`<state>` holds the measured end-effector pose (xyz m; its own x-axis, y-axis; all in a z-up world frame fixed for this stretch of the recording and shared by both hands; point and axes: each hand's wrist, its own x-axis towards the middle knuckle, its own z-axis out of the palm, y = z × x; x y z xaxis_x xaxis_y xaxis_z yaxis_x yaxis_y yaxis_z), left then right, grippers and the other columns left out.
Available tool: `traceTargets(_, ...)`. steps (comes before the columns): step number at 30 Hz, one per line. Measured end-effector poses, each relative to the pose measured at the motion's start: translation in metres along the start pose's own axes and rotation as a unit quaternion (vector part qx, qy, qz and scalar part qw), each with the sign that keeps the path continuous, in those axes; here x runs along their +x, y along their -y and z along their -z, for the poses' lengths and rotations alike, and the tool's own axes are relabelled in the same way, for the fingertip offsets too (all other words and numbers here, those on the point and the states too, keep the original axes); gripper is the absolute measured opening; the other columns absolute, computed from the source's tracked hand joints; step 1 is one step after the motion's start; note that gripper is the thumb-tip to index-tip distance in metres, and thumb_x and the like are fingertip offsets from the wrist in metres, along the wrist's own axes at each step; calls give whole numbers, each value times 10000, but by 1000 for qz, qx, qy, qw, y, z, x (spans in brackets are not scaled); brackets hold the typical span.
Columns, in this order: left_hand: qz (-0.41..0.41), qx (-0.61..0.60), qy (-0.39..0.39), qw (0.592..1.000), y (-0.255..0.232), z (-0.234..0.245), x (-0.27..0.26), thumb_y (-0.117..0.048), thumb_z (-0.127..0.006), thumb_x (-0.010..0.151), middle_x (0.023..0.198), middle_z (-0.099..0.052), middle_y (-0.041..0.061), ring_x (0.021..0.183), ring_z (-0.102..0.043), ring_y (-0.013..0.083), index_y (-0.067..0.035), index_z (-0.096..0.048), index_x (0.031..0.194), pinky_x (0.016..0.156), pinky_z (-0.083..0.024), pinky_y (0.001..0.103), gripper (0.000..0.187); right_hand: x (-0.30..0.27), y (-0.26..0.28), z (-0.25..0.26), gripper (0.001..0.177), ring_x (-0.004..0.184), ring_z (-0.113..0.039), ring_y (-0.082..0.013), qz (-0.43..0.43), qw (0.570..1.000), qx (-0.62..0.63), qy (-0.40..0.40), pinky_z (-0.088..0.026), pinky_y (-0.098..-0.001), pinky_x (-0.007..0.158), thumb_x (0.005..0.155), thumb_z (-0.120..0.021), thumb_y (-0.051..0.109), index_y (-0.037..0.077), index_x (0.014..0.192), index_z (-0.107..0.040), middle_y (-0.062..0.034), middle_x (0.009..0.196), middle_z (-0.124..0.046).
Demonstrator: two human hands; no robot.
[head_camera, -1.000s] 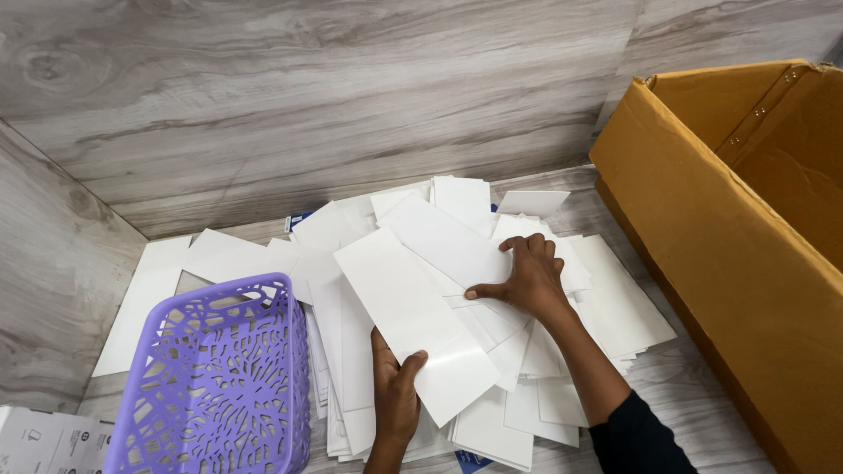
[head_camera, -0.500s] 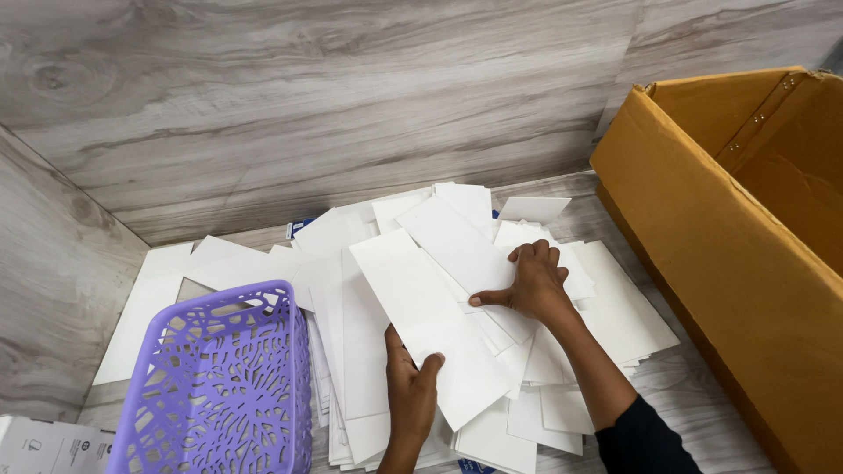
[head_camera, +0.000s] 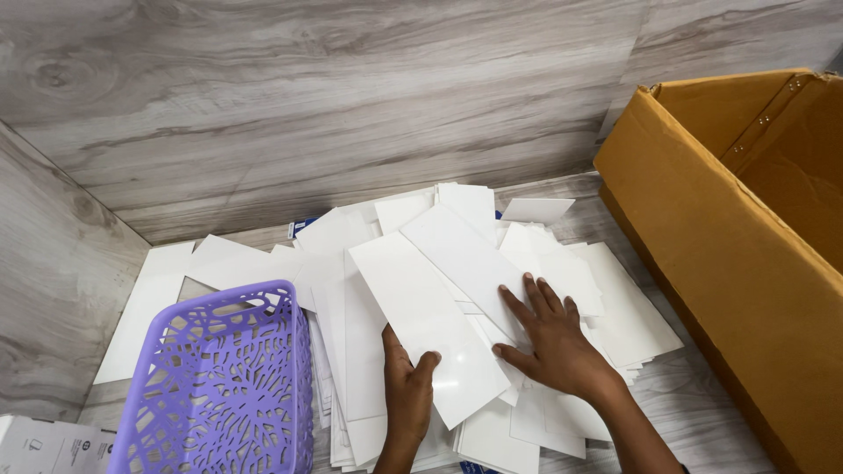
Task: The person gathers white rectangular papers from a pile on the floor, stacks them, and places them into a cardboard box. The person repeats this process multiple times, organizing the papers into neat stacks within the box.
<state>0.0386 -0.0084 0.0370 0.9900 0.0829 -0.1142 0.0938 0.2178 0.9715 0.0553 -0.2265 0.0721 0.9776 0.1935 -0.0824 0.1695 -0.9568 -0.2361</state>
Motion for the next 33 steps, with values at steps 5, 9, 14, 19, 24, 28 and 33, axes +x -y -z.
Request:
traceTargets(5, -14, 30, 0, 999, 1, 1, 1, -8, -554, 784, 1424, -471, 205, 1215, -598, 246, -75, -164, 1554, 942, -553, 369, 866, -16, 5, -16, 751, 1485, -258, -405, -13, 998, -3, -68, -270, -528, 1187, 867, -641, 373, 191, 1549, -385, -252, 1555, -330)
traceTargets(9, -50, 38, 13, 998, 0, 1, 0, -44, -561, 799, 1443, -463, 202, 1252, -571, 240, -67, -168, 1557, 983, -525, 371, 853, -15, 12, -18, 603, 1319, -513, -416, 37, 970, 8, -238, -414, -507, 1102, 877, -618, 165, 86, 1464, -508, -284, 1409, -548)
traceTargets(14, -54, 60, -9, 997, 0, -1, -2, -299, -550, 990, 1378, -558, 213, 1259, -563, 261, -48, -260, 1551, 1020, -472, 351, 680, -25, 36, -10, 492, 1022, -763, -203, -142, 974, 155, -86, -620, -288, 954, 1043, -499, 207, 188, 1534, -476, -69, 1153, -756)
traceTargets(19, -22, 85, -36, 995, 1, -2, 2, -259, -639, 932, 1293, -610, 206, 1183, -608, 262, -53, -320, 1486, 975, -506, 370, 671, -46, 78, -27, 408, 1258, -613, -367, 216, 930, 126, -271, -504, -461, 1018, 893, -647, 157, 9, 1273, -640, -229, 1305, -660)
traceTargets(24, -74, 27, -19, 997, 9, 0, 8, -103, -628, 909, 1337, -606, 223, 1217, -609, 259, -5, -354, 1431, 1008, -482, 371, 598, -32, 39, -23, 430, 1430, -454, -308, 54, 966, 161, -194, -414, -461, 1131, 948, -614, 332, 160, 1341, -628, -123, 1500, -546)
traceTargets(28, -37, 71, -27, 996, 12, 1, 9, -83, -616, 901, 1324, -577, 217, 1220, -611, 229, -30, -302, 1447, 1002, -502, 359, 632, -12, -30, 0, 890, 1544, -7, -391, -30, 992, 27, -120, -85, -597, 1182, 810, -728, 473, 254, 1577, -333, -143, 1696, -123)
traceTargets(33, -50, 85, -38, 994, 6, -2, 7, -95, -625, 895, 1257, -593, 203, 1124, -641, 205, -20, -287, 1436, 924, -532, 360, 643, -11, -84, 11, 1040, 1525, 22, -335, -134, 989, 36, -44, -98, -602, 1183, 636, -836, 553, 433, 1550, -354, -70, 1703, -104)
